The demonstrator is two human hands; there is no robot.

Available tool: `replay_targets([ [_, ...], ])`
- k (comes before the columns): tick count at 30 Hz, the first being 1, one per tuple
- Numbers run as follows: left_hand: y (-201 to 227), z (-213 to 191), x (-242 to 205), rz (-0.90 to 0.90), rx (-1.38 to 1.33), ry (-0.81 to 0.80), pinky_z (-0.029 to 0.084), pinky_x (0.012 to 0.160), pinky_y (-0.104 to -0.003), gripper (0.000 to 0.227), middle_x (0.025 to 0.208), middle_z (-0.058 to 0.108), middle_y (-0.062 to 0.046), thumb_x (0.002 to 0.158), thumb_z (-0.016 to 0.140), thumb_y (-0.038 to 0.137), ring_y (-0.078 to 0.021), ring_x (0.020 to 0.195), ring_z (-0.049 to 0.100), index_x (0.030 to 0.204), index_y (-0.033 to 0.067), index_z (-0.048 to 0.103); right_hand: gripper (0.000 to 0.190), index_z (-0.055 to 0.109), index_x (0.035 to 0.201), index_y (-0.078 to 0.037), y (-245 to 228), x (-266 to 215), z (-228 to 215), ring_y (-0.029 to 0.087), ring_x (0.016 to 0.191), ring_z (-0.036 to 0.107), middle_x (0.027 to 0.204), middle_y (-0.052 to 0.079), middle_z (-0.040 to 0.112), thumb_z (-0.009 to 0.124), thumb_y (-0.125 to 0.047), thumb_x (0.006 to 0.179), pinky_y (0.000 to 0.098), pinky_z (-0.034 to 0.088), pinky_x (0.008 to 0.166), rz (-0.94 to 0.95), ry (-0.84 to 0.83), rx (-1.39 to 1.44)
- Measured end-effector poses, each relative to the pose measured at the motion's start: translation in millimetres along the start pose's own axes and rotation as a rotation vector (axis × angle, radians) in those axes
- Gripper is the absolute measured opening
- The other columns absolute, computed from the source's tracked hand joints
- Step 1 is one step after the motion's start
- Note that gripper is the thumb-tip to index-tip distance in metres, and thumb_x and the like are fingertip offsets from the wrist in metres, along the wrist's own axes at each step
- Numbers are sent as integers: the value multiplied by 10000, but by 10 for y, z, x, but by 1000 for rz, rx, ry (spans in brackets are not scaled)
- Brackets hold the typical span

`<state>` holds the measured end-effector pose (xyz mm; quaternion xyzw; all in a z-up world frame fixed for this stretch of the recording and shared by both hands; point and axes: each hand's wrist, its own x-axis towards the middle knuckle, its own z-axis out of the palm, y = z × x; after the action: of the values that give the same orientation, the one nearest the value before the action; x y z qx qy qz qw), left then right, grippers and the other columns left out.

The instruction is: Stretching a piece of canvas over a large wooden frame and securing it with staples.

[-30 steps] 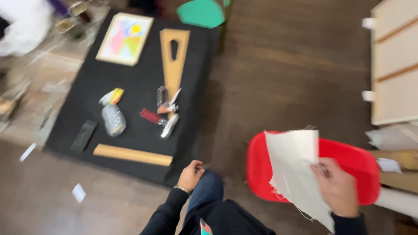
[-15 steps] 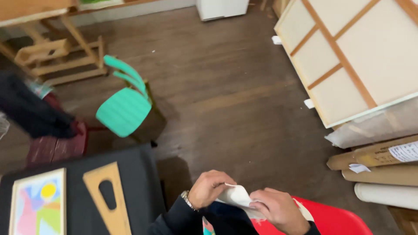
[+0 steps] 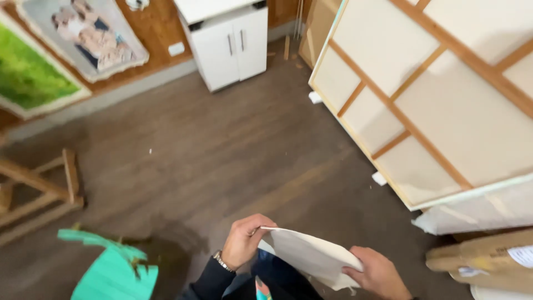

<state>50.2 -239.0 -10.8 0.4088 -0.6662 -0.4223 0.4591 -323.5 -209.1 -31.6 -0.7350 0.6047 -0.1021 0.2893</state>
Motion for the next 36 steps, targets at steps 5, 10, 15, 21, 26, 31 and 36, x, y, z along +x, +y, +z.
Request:
replay_targets([
  [5, -283, -667, 1442, -131, 90, 115, 594, 774, -337, 147, 946, 774, -89, 875, 681, 16, -245, 863, 769, 997, 59, 753, 211, 715, 897, -176, -264, 1533, -653, 361, 767, 680, 766, 107, 698, 819, -287, 751, 439, 542, 633, -77, 81, -6],
  [10, -496, -1096, 3060, 280, 736, -41, 320, 1103, -547, 631, 1291, 653, -141, 753, 798, 283, -388, 1271, 548, 1289, 32, 579, 151, 690, 824, -123, -700, 3333, -826, 329, 747, 653, 767, 111, 647, 774, -248, 834, 407, 518, 628, -247, 283, -57],
  [15, -1314, -1333, 4696, 247, 771, -348, 243, 1139, -581, 749, 1223, 648, -139, 726, 805, 303, -354, 1232, 544, 1365, 23, 533, 85, 744, 886, -145, -1231, 5024, -1323, 284, 744, 698, 819, 51, 736, 747, -222, 851, 378, 537, 633, -345, 342, 84],
  [21, -1787, -1448, 6359, 236, 741, -253, 420, 1009, -477, 290, 968, 686, -45, 889, 716, 178, -265, 991, 648, 1163, 143, 629, 114, 749, 969, -103, -1144, 6415, -2043, 299, 782, 710, 891, 92, 741, 725, -180, 888, 353, 567, 664, -174, 504, 212],
  [26, -2067, -1576, 7863, 433, 748, -291, 503, 681, -401, 185, 814, 598, -26, 907, 667, 169, -229, 782, 648, 1088, 202, 655, 126, 753, 981, -102, -813, 7455, -2678, 288, 760, 721, 869, 88, 750, 717, -192, 901, 342, 576, 661, -67, 536, 249],
  [31, -2383, -1718, 9200, 694, 770, -402, 484, 488, -366, 382, 842, 587, -34, 836, 635, 141, -230, 644, 643, 1218, 148, 649, 272, 779, 1061, -153, -315, 8529, -3327, 274, 733, 711, 887, 82, 761, 779, -300, 832, 371, 559, 675, 56, 425, 47],
  [36, -2554, -1836, 10403, 644, 868, -384, 482, 483, -383, 266, 794, 594, -21, 893, 648, 178, -236, 621, 644, 1157, 169, 671, 392, 693, 1239, -88, 211, 9452, -4484, 327, 1135, 647, 1216, 128, 699, 778, -269, 902, 421, 532, 953, -155, 796, -291],
])
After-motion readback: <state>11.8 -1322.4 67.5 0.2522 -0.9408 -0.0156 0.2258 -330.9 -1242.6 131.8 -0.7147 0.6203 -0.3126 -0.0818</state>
